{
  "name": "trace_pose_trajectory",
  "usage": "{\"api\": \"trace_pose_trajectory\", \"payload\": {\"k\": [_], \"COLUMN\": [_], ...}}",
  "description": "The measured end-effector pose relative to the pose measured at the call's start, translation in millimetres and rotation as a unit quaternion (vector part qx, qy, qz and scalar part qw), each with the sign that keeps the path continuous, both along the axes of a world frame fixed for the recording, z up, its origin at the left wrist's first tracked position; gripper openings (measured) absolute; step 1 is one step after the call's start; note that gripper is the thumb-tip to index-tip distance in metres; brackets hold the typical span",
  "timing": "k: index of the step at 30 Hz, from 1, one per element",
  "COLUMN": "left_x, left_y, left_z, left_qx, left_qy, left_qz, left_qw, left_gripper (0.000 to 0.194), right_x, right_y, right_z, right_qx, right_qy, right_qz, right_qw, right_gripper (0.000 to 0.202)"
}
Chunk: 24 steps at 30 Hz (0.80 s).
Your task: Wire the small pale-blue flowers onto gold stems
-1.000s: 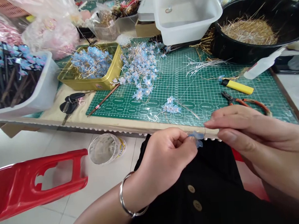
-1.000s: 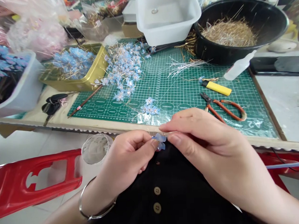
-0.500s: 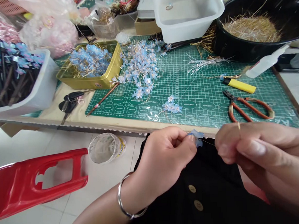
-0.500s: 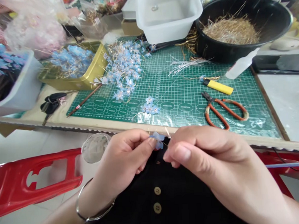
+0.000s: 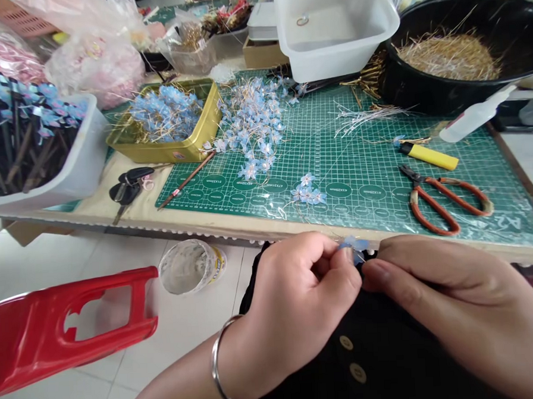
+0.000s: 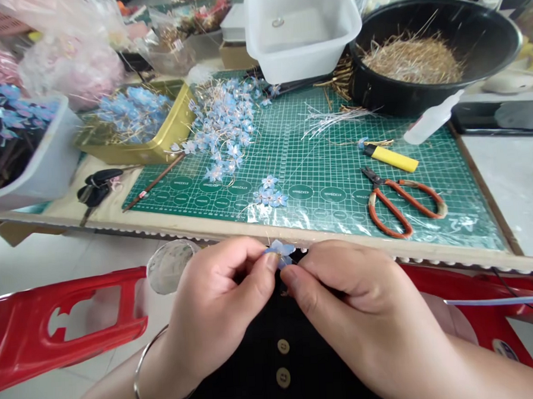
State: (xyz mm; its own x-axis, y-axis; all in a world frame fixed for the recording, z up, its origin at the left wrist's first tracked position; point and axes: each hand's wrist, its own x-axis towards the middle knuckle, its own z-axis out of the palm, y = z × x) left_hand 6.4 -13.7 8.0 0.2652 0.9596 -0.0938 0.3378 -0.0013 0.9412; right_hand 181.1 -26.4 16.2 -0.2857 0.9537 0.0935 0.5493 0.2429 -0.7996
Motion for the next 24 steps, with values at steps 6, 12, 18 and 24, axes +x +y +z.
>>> {"api": "trace_pose_trajectory", "payload": {"k": [6,12,18,24], "left_x": [0,3,5,3], "left_y": [-2,-4,-7,-7], "left_z": [-0.7,-5.9,-16.6,-19.4], "left_qx": [0.117,0.213,0.345,0.421], "left_qy": [0.082,0.132,0.176,0.199], "left_qz": [0.005,0.018,0.046,0.035], "left_qw": [0.990,0.968,0.921,0.884], "left_gripper": [0.030,0.026,0.023,0.016], "right_x": [-4,-5,-6,-7], "right_y": [1,1,0,5], "right_z": [-0.4,-2.5,-1.8,-2.5], "right_qx": [0.024,0.031,-0.005,-0.073], "right_qy": [0.023,0.022,0.043,0.156], "right_qz": [0.005,-0.001,-0.005,-0.008], "right_qw": [0.999,0.999,0.999,0.985], "right_gripper": [0.041,0.042,0.041,0.035]}}
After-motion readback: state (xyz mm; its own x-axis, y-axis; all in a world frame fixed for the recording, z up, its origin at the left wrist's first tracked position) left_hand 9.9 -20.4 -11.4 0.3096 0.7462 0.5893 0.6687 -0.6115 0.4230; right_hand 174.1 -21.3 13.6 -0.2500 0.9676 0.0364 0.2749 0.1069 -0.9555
